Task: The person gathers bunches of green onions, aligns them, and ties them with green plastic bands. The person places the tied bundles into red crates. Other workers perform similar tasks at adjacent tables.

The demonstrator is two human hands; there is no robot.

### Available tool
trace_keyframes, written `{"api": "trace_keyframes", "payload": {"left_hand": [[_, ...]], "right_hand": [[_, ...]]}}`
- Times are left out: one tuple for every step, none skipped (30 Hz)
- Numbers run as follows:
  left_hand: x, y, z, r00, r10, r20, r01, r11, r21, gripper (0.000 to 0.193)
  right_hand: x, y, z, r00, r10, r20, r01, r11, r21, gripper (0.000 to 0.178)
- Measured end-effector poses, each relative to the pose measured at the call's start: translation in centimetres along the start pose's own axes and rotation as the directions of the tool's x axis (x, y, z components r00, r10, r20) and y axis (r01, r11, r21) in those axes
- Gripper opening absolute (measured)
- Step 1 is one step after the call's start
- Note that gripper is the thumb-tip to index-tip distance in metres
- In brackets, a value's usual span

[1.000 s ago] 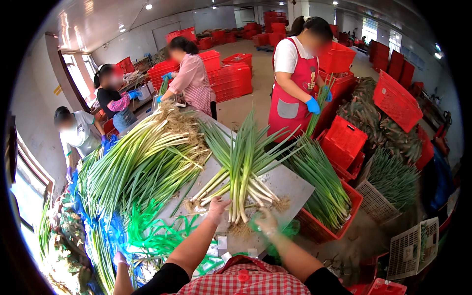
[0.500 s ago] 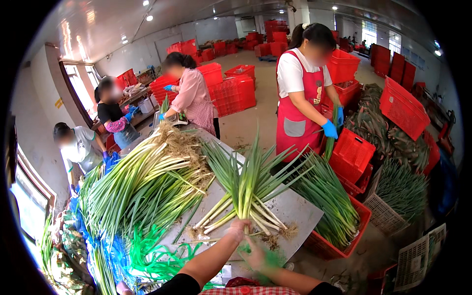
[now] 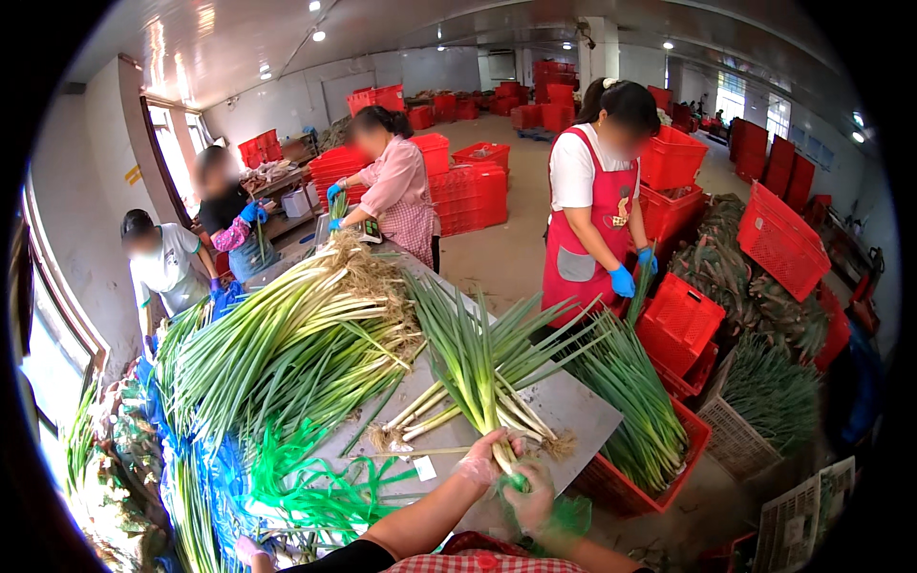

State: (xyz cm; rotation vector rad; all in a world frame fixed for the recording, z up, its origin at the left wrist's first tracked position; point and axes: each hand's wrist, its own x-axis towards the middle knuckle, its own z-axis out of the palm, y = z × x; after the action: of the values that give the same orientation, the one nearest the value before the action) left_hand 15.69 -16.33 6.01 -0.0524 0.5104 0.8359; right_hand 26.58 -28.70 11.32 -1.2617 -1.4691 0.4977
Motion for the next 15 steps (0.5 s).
{"api": "trace_keyframes", "payload": {"left_hand": [[-0.5, -0.5, 0.1, 1.0, -0.005, 0.021, 0.006, 0.999, -0.033, 0.022], [-0.8, -1.0, 0.3, 1.0, -0.009, 0.005, 0.01, 0.999, -0.041, 0.021], [-1.2, -1.5, 1.0, 1.0, -0.021, -0.008, 0.02, 0.999, -0.046, 0.021], [-1.5, -2.2, 1.6, 0.999, -0.033, -0.02, 0.032, 0.998, -0.051, 0.021], [-1.4, -2.6, 1.1, 0.996, -0.05, 0.079, 0.053, 0.998, -0.034, 0.021], [-1.0, -2.7, 0.4, 0.982, -0.065, 0.176, 0.069, 0.997, -0.015, 0.02], [-0.6, -3.0, -0.2, 0.959, -0.081, 0.273, 0.083, 0.997, 0.005, 0.02], [-1.2, -3.5, 0.6, 0.976, -0.06, 0.212, 0.06, 0.998, 0.006, 0.021], [-2.3, -4.1, 2.0, 0.989, -0.037, 0.146, 0.036, 0.999, 0.011, 0.022], [-3.3, -4.7, 3.3, 0.997, -0.012, 0.08, 0.011, 1.0, 0.017, 0.023], [-4.0, -5.0, 4.0, 0.999, 0.004, 0.05, -0.007, 0.999, 0.043, 0.024], [-4.6, -5.3, 4.5, 1.0, 0.023, 0.021, -0.024, 0.997, 0.069, 0.025], [-4.9, -5.6, 4.9, 0.999, 0.042, -0.008, -0.041, 0.995, 0.094, 0.026], [-4.8, -5.7, 4.9, 0.999, 0.025, 0.025, -0.028, 0.994, 0.104, 0.028], [-4.6, -5.7, 4.7, 0.998, 0.009, 0.057, -0.015, 0.993, 0.114, 0.03]], "right_hand": [[-0.2, -0.2, -0.4, 1.0, -0.007, -0.031, 0.007, 1.0, 0.01, 0.039], [-0.5, -0.4, -0.8, 0.997, -0.053, -0.048, 0.052, 0.999, -0.014, 0.039], [-0.9, -0.7, -1.4, 0.993, -0.098, -0.071, 0.095, 0.994, -0.044, 0.039], [-1.3, -1.1, -2.0, 0.985, -0.144, -0.092, 0.137, 0.988, -0.076, 0.039], [-1.6, -1.7, -2.5, 0.977, -0.19, -0.1, 0.18, 0.979, -0.098, 0.039], [-1.7, -2.7, -2.7, 0.966, -0.237, -0.105, 0.224, 0.967, -0.117, 0.04], [-1.8, -3.6, -3.2, 0.953, -0.284, -0.109, 0.268, 0.954, -0.137, 0.041], [-1.5, -4.2, -3.9, 0.95, -0.302, -0.078, 0.287, 0.945, -0.16, 0.04], [-1.2, -4.8, -4.6, 0.947, -0.317, -0.049, 0.304, 0.936, -0.179, 0.04], [-0.9, -5.2, -5.2, 0.943, -0.331, -0.019, 0.321, 0.926, -0.197, 0.04], [-0.6, -5.4, -5.5, 0.948, -0.319, 0.005, 0.314, 0.931, -0.184, 0.038], [-0.3, -5.7, -5.7, 0.951, -0.307, 0.031, 0.307, 0.936, -0.17, 0.037], [-0.2, -5.8, -5.9, 0.954, -0.295, 0.058, 0.301, 0.941, -0.156, 0.035], [-0.1, -5.3, -6.0, 0.95, -0.311, 0.028, 0.312, 0.939, -0.144, 0.033], [0.0, -4.5, -6.0, 0.945, -0.327, -0.002, 0.324, 0.937, -0.131, 0.031]]}}
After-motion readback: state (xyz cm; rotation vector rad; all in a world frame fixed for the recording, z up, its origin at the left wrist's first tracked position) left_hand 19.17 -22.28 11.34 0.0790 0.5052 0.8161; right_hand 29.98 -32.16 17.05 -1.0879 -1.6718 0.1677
